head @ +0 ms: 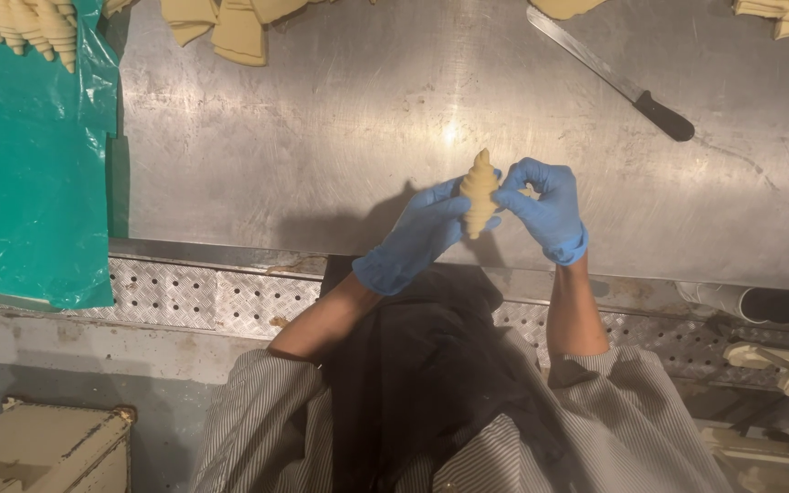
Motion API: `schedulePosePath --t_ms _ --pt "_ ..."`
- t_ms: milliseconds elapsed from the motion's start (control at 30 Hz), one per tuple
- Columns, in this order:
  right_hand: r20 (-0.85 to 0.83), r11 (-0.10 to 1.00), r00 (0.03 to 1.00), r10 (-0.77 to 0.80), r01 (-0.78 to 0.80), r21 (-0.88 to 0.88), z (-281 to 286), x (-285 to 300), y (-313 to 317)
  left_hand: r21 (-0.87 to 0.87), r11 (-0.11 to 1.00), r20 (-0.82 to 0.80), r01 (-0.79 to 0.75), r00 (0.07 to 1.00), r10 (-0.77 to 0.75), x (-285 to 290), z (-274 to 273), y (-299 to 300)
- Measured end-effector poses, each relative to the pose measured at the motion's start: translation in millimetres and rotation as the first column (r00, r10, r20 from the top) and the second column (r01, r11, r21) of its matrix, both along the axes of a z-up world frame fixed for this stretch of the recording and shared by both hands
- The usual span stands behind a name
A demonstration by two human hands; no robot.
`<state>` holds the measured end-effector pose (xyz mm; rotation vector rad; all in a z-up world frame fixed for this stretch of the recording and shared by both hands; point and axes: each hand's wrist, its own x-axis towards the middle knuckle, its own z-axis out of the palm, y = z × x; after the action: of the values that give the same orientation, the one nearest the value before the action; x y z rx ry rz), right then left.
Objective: Rolling triangular pieces of dough into croissant shapes and placing them on a tray.
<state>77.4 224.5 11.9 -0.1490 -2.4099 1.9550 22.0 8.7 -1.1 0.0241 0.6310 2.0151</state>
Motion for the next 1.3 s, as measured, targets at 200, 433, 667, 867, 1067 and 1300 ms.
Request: schedulePosePath --t_ms 200,433,667,867,1067,1300 --pt "-0.059 0.998 0.998 -0.02 0.023 0.055 -7 1 -3 -0.139 0.99 -0.038 0.01 0.999 -0.016 0 7 1" --pt "0.003 0.996 0.997 -0.077 0.077 -0.04 6 -3 -17 -0.08 0.997 -0.1 0.013 0.995 -0.021 1 22 1" --pt "-0.101 0.993 0.99 -0.101 0.106 0.05 -5 -5 -17 -0.141 0.99 -0.124 0.014 0.992 -0.031 -3 30 0" --pt "-0.098 0.989 0.988 -0.123 0.13 0.076 -15 -8 -21 -0.338 0.939 -0.116 0.063 0.987 -0.108 -10 42 -1" --pt "-0.063 0.984 0.983 -0.174 0.171 -0.054 -10 -19 -34 -0.12 0.989 -0.088 -0.082 0.994 0.071 -11 16 -10" --pt "-0.098 0.986 0.981 -0.165 0.161 -0.05 -8 -43 -76 -0.279 0.957 -0.094 -0.083 0.994 0.059 -36 35 -39"
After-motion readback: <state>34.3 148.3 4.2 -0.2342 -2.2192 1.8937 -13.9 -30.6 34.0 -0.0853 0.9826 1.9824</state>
